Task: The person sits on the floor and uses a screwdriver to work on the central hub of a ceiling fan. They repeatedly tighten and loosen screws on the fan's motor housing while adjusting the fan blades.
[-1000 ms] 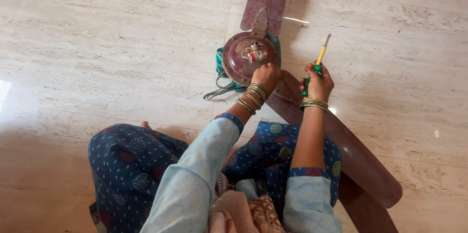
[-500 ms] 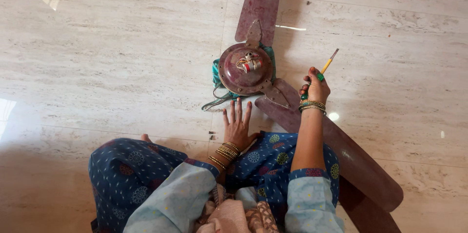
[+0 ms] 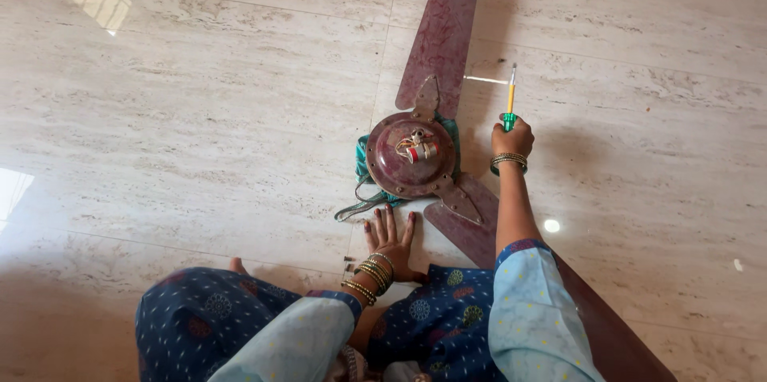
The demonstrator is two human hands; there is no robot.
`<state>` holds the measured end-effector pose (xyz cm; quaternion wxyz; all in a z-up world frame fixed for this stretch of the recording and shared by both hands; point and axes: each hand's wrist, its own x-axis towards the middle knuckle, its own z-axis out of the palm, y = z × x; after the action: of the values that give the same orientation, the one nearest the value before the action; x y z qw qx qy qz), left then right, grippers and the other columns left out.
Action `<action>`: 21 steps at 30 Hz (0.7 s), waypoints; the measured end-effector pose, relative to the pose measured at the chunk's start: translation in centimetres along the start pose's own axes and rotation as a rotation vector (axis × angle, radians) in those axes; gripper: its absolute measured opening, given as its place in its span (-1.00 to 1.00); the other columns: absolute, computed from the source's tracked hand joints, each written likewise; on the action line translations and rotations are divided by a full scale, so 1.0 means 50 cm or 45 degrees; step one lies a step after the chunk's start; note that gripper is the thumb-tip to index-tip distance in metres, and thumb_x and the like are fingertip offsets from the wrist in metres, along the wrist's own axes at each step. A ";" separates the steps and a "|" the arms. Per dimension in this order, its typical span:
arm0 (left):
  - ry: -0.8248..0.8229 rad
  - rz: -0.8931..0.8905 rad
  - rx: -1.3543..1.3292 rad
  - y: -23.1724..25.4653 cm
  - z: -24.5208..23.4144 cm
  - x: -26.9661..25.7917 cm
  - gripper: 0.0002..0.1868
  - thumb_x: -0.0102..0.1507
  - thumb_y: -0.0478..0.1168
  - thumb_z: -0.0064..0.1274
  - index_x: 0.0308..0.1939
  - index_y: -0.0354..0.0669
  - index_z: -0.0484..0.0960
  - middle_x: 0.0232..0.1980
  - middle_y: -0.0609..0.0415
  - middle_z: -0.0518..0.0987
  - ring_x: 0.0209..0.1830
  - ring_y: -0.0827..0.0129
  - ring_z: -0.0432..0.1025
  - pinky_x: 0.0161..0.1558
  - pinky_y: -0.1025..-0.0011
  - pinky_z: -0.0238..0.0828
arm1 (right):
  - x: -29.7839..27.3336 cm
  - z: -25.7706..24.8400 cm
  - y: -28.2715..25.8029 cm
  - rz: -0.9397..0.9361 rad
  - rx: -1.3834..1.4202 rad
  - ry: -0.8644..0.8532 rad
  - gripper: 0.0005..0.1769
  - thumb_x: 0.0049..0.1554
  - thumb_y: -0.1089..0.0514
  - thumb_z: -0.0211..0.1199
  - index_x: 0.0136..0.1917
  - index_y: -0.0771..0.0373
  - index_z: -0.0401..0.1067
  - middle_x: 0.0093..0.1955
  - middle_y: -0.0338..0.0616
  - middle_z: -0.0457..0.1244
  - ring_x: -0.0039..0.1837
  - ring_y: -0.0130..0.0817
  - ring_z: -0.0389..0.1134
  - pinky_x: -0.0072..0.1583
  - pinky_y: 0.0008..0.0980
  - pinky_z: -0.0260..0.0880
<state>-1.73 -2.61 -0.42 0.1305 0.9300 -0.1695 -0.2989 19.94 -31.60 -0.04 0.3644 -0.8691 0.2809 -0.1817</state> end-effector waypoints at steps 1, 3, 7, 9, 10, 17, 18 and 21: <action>-0.008 0.005 -0.002 0.001 -0.004 -0.002 0.68 -0.15 0.61 0.26 0.62 0.03 -0.57 0.55 -0.60 -0.73 0.51 -0.55 -0.87 0.31 -0.58 -0.76 | 0.018 0.013 0.002 -0.072 -0.080 -0.004 -0.74 0.03 0.14 0.39 0.03 0.11 0.61 -0.12 0.00 0.43 -0.08 -0.06 0.46 0.03 -0.14 0.46; -0.101 -0.005 0.013 0.002 -0.014 -0.002 0.71 -0.16 0.57 0.29 0.63 0.00 -0.60 0.55 -0.61 -0.74 0.50 -0.56 -0.88 0.30 -0.60 -0.77 | 0.057 0.042 0.009 -0.185 -0.214 -0.027 -0.72 0.05 0.11 0.40 0.05 0.15 0.58 -0.01 0.05 0.41 0.02 0.05 0.44 0.08 -0.06 0.44; -0.151 0.002 0.024 0.003 -0.025 -0.001 0.72 -0.15 0.55 0.33 0.62 -0.03 -0.62 0.54 -0.63 -0.75 0.49 -0.59 -0.89 0.28 -0.63 -0.80 | 0.151 0.112 0.021 -0.393 -0.282 -0.026 -0.62 0.08 0.08 0.37 0.15 0.24 0.50 0.25 0.14 0.33 0.22 0.14 0.37 0.23 -0.01 0.37; -0.149 0.014 -0.016 0.002 -0.027 -0.004 0.73 -0.14 0.53 0.34 0.63 -0.02 -0.62 0.54 -0.64 -0.75 0.49 -0.61 -0.89 0.28 -0.62 -0.81 | 0.196 0.143 0.029 -0.449 -0.271 -0.034 -0.55 0.09 0.09 0.35 0.24 0.22 0.48 0.39 0.18 0.24 0.34 0.16 0.29 0.32 -0.01 0.31; -0.147 0.019 -0.036 0.002 -0.027 -0.006 0.73 -0.14 0.52 0.35 0.63 -0.02 -0.62 0.54 -0.65 -0.75 0.49 -0.63 -0.89 0.28 -0.62 -0.82 | 0.217 0.157 0.031 -0.445 -0.278 -0.058 -0.52 0.10 0.10 0.33 0.29 0.20 0.47 0.46 0.20 0.17 0.40 0.17 0.23 0.36 -0.01 0.27; -0.188 -0.016 -0.066 0.001 -0.031 0.001 0.68 -0.11 0.55 0.32 0.64 0.08 -0.61 0.57 -0.59 -0.73 0.52 -0.58 -0.86 0.31 -0.59 -0.82 | 0.332 0.198 0.032 -0.379 -0.433 -0.321 -0.27 0.11 0.05 0.30 0.52 0.18 0.24 0.66 0.23 -0.29 0.59 0.25 -0.21 0.46 0.02 0.04; -0.190 -0.018 -0.069 0.000 -0.030 0.003 0.68 -0.11 0.56 0.32 0.64 0.09 -0.61 0.57 -0.59 -0.73 0.52 -0.58 -0.85 0.31 -0.59 -0.83 | 0.342 0.202 0.027 -0.397 -0.483 -0.352 -0.29 0.11 0.04 0.30 0.48 0.20 0.26 0.65 0.23 -0.24 0.58 0.21 -0.16 0.45 0.00 0.06; -0.179 -0.024 -0.066 0.000 -0.027 0.003 0.67 -0.11 0.56 0.31 0.64 0.11 -0.60 0.57 -0.57 -0.72 0.52 -0.58 -0.84 0.31 -0.59 -0.82 | 0.355 0.201 0.011 -0.420 -0.627 -0.448 -0.42 0.13 0.04 0.28 0.38 0.24 0.34 0.54 0.18 -0.01 0.50 0.10 0.06 0.40 -0.03 0.18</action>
<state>-0.81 -2.50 0.56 0.1394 0.9046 -0.1616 -0.3689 38.76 -37.60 -5.18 0.1522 -0.9827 0.1047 -0.0122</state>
